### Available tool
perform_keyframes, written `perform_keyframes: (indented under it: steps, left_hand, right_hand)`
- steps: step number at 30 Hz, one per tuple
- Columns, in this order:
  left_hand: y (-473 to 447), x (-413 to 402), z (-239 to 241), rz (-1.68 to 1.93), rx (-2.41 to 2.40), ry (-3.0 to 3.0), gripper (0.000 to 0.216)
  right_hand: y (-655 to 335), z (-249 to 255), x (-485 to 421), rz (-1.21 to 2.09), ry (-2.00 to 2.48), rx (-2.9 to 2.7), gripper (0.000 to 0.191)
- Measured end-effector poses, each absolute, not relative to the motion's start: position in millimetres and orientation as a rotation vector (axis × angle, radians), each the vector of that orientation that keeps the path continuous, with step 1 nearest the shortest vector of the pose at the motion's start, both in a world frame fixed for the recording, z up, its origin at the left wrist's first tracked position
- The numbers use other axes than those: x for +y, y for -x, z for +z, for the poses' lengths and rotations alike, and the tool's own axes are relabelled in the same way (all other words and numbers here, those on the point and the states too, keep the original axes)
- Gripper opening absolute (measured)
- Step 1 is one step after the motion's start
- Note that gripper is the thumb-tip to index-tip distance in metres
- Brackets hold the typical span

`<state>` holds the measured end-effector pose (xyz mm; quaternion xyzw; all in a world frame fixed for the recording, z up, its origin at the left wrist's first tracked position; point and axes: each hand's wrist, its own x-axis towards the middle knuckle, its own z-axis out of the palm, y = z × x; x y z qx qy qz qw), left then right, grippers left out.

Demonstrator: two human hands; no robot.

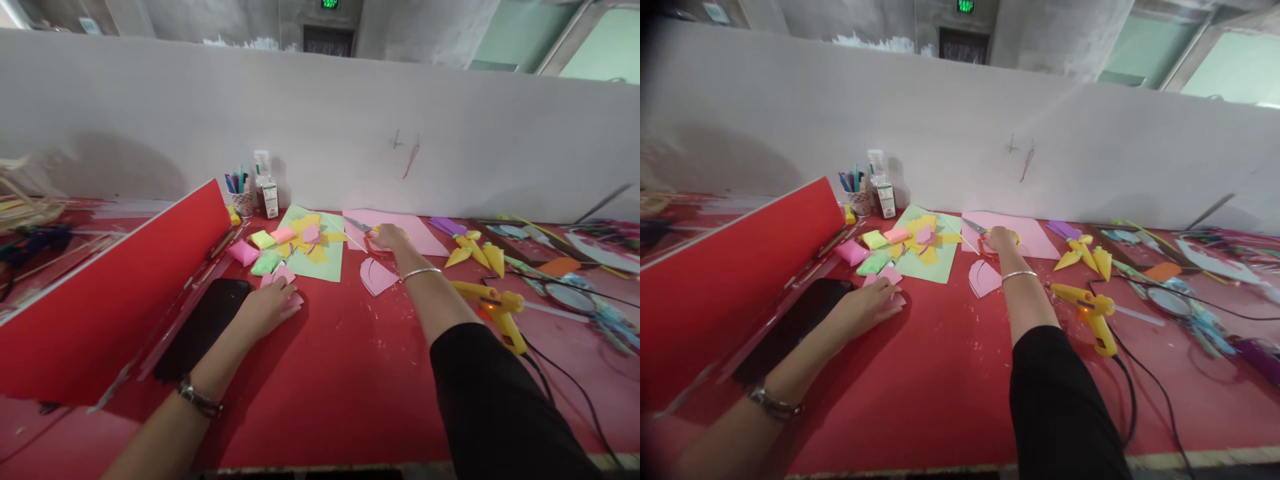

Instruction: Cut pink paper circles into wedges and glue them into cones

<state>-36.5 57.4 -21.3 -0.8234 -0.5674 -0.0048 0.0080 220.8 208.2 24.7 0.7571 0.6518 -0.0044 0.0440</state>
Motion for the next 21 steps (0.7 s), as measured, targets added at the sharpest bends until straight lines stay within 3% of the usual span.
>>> perform_keyframes:
  steps: [14, 21]
  left_hand:
    - [32.9, 53.4, -16.1, -0.001, -1.706, 2.532, 0.030]
    - [33.0, 51.2, -17.3, -0.015, -1.662, 2.521, 0.030]
  right_hand:
    - [-201.9, 36.1, 169.9, -0.254, -1.714, 2.286, 0.024]
    - [-203.2, 27.8, 144.2, -0.302, -1.701, 2.239, 0.076]
